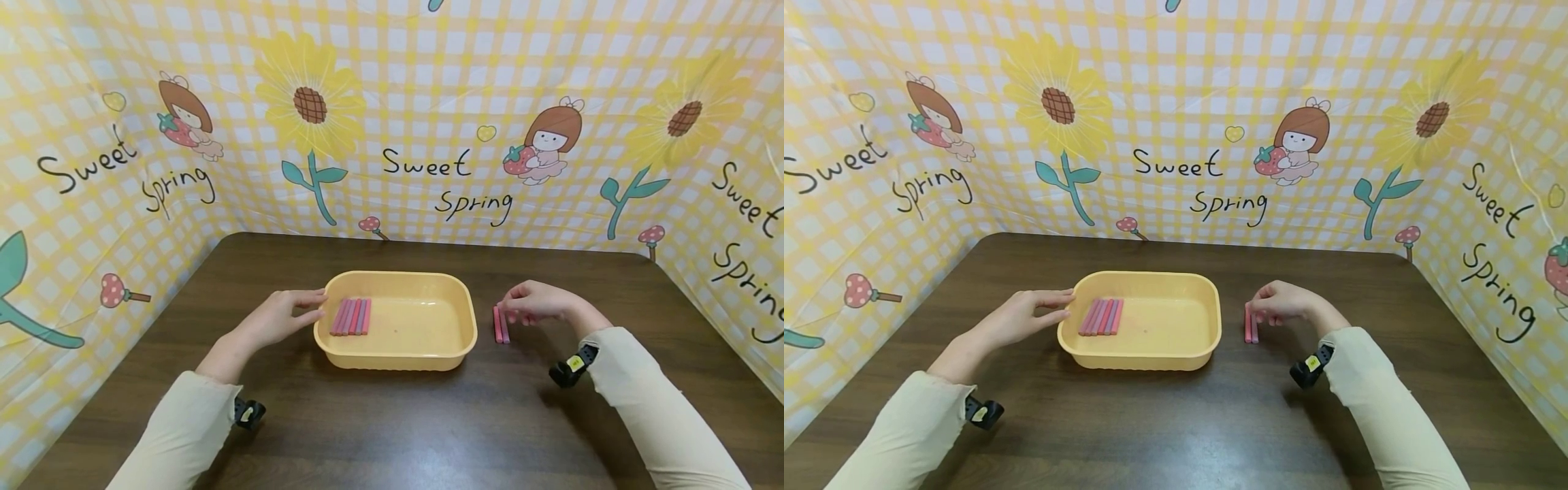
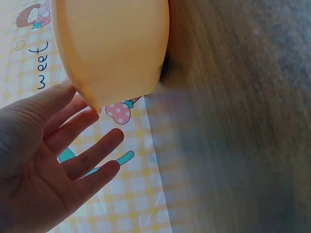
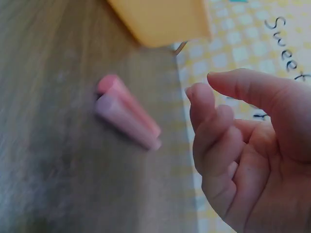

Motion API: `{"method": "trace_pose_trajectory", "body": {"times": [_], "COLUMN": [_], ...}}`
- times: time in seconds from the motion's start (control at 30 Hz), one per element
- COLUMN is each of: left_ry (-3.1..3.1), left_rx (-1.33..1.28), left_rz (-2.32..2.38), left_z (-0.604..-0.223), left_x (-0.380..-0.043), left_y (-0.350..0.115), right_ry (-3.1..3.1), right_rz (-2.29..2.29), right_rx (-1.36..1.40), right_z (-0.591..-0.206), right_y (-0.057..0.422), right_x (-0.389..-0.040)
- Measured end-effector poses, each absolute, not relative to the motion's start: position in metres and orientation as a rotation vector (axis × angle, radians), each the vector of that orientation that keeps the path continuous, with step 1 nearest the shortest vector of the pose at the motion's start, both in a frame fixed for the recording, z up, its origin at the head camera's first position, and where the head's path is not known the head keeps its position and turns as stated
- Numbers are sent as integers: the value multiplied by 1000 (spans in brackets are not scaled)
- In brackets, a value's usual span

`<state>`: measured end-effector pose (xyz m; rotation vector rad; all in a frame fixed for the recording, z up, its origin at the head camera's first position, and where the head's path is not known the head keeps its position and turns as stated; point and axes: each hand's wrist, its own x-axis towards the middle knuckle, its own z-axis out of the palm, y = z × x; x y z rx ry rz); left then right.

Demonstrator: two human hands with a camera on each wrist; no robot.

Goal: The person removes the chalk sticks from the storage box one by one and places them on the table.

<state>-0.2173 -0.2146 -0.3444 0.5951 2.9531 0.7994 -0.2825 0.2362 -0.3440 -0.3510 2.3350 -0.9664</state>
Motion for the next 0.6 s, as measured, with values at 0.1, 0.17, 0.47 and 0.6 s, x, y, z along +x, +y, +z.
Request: {"method": "trace_pose_trajectory", "body": {"times": [0.1, 0.17, 0.47, 0.6], "left_ry": [2952, 2953, 2957, 2955], "left_rx": [594, 590, 595, 599], "left_rz": [797, 796, 791, 786], "left_z": [-344, -344, -344, -344], "left_x": [-217, -218, -217, -217], "left_y": [-214, -214, -213, -214], "right_ry": [2329, 2330, 2367, 2359], "right_rz": [-982, -982, -955, -961], "right_rx": [-384, -402, -465, -502], "right_z": [-336, -331, -313, -306], "right_y": [230, 227, 215, 208], "right_x": [-281, -281, -280, -279]}}
